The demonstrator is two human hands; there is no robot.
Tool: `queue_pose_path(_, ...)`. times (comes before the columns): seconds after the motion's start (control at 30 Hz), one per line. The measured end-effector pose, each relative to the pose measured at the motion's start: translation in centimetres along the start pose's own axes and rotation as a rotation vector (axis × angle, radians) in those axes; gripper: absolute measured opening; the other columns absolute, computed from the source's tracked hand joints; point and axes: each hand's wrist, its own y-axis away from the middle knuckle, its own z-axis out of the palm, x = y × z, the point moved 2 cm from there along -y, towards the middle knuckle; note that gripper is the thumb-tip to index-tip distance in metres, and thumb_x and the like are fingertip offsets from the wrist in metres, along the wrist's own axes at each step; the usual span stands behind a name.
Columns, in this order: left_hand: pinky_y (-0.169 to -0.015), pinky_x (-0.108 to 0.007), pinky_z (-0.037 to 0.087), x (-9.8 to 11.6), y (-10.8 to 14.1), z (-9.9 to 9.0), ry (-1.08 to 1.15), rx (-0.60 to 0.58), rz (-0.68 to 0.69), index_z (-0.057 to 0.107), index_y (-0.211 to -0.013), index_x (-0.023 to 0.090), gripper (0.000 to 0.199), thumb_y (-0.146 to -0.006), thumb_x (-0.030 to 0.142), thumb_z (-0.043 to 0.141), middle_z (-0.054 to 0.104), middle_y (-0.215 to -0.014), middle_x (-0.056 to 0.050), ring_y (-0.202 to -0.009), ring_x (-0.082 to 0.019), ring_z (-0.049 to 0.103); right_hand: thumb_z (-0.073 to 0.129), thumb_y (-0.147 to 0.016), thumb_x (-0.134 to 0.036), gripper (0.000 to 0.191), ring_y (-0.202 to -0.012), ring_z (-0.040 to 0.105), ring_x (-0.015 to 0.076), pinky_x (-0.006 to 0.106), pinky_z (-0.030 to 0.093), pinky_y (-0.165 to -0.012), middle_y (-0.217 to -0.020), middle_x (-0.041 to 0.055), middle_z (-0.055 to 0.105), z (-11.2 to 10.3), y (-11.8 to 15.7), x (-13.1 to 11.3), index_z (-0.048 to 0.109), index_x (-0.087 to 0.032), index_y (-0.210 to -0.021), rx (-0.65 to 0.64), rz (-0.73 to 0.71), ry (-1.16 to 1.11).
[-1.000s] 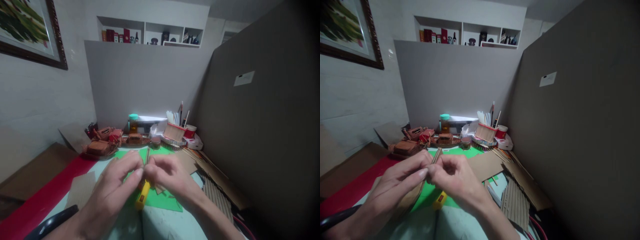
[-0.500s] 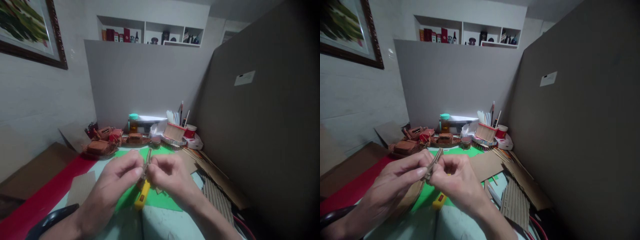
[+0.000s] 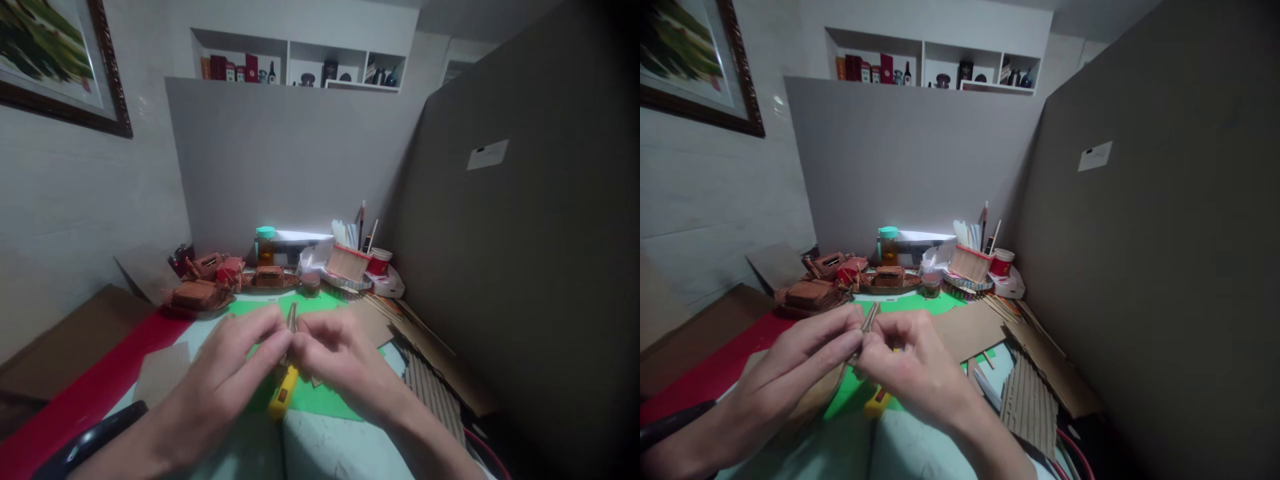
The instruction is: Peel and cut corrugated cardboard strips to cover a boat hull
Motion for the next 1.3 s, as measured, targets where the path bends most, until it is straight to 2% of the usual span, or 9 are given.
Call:
queue_pose_path(0.17, -0.06, -0.031, 0.032, -0.6, 0.1, 0.0, 0.04, 0.021, 0.017, 0.047, -0.075, 0.024, 0.035, -0.099, 0.047, 0.036, 0.043, -0.072, 0.003, -0.067, -0.017, 0.046, 0.054, -0.078, -0.017, 0.027, -0.053, 0.032, 0.0067, 0.019, 0.026, -0.048, -0.054, -0.0061, 0.038, 0.1, 0.0, 0.1, 0.041, -0.018, -0.055, 0.005, -0.021, -0.035)
queue_pose_path(0.43, -0.063, -0.032, 0.032, -1.1, -0.1, 0.3, 0.298, -0.008, -0.014, 0.046, -0.073, 0.023, 0.035, -0.098, 0.047, 0.042, 0.043, -0.074, 0.003, -0.07, -0.017, 0.042, 0.059, -0.079, -0.017, 0.03, -0.047, 0.036, 0.0053, 0.018, 0.028, -0.046, -0.05, -0.0061, 0.045, -0.3, -0.3, 1.2, 0.046, -0.017, -0.052, -0.001, -0.037, -0.163)
queue_pose_path(0.57, -0.066, -0.031, 0.034, -1.6, 0.0, 0.3, 0.433, -0.034, -0.015, 0.049, -0.075, 0.024, 0.03, -0.098, 0.042, 0.045, 0.045, -0.076, 0.003, -0.073, -0.017, 0.042, 0.065, -0.08, -0.025, 0.034, -0.047, 0.038, 0.0061, 0.019, 0.028, -0.046, -0.049, -0.0052, 0.047, -0.5, -0.4, 1.4, 0.049, -0.017, -0.052, 0.004, -0.047, -0.175)
queue_pose_path(0.7, -0.067, -0.031, 0.035, -1.5, -0.1, 0.4, 0.493, -0.042, -0.014, 0.052, -0.075, 0.023, 0.028, -0.098, 0.039, 0.046, 0.047, -0.076, 0.002, -0.074, -0.017, 0.043, 0.063, -0.085, -0.036, 0.042, -0.048, 0.037, 0.0063, 0.02, 0.029, -0.047, -0.051, -0.0057, 0.044, -0.1, -0.3, 0.8, 0.045, -0.018, -0.052, 0.006, -0.041, -0.142)
queue_pose_path(0.83, -0.064, -0.03, 0.034, -1.1, -0.1, 0.2, 0.469, -0.022, -0.002, 0.052, -0.074, 0.022, 0.029, -0.097, 0.039, 0.047, 0.044, -0.074, 0.003, -0.071, -0.016, 0.04, 0.06, -0.09, -0.036, 0.034, -0.058, 0.043, 0.0083, 0.021, 0.033, -0.054, -0.064, -0.0029, 0.05, 0.0, 0.0, -0.2, 0.052, -0.016, -0.064, 0.004, -0.01, 0.025)
queue_pose_path(0.97, -0.064, -0.029, 0.034, -0.8, -0.1, 0.1, 0.503, -0.049, -0.027, 0.051, -0.073, 0.022, 0.029, -0.097, 0.037, 0.047, 0.041, -0.073, 0.003, -0.07, -0.016, 0.038, 0.05, -0.095, -0.032, 0.022, -0.067, 0.042, 0.0106, 0.023, 0.033, -0.058, -0.075, -0.0017, 0.048, 0.0, 0.1, -0.5, 0.054, -0.017, -0.079, -0.081, 0.0, 0.116)
queue_pose_path(1.1, -0.062, -0.029, 0.033, -0.5, -0.3, 0.2, 0.552, -0.031, -0.039, 0.052, -0.07, 0.021, 0.029, -0.095, 0.035, 0.049, 0.042, -0.071, 0.002, -0.068, -0.016, 0.037, 0.047, -0.092, -0.028, 0.025, -0.063, 0.036, 0.0109, 0.026, 0.029, -0.057, -0.069, -0.0024, 0.042, 0.2, 0.2, -0.5, 0.048, -0.018, -0.07, -0.062, -0.006, 0.09)
queue_pose_path(1.3, -0.064, -0.029, 0.036, -0.7, -0.1, 0.3, 0.66, -0.014, -0.03, 0.059, -0.072, 0.02, 0.027, -0.094, 0.031, 0.051, 0.049, -0.072, 0.001, -0.07, -0.016, 0.043, 0.049, -0.089, -0.028, 0.03, -0.056, 0.032, 0.0091, 0.024, 0.025, -0.051, -0.061, -0.0043, 0.038, 0.6, 0.2, -0.1, 0.043, -0.019, -0.062, 0.037, -0.013, 0.007)
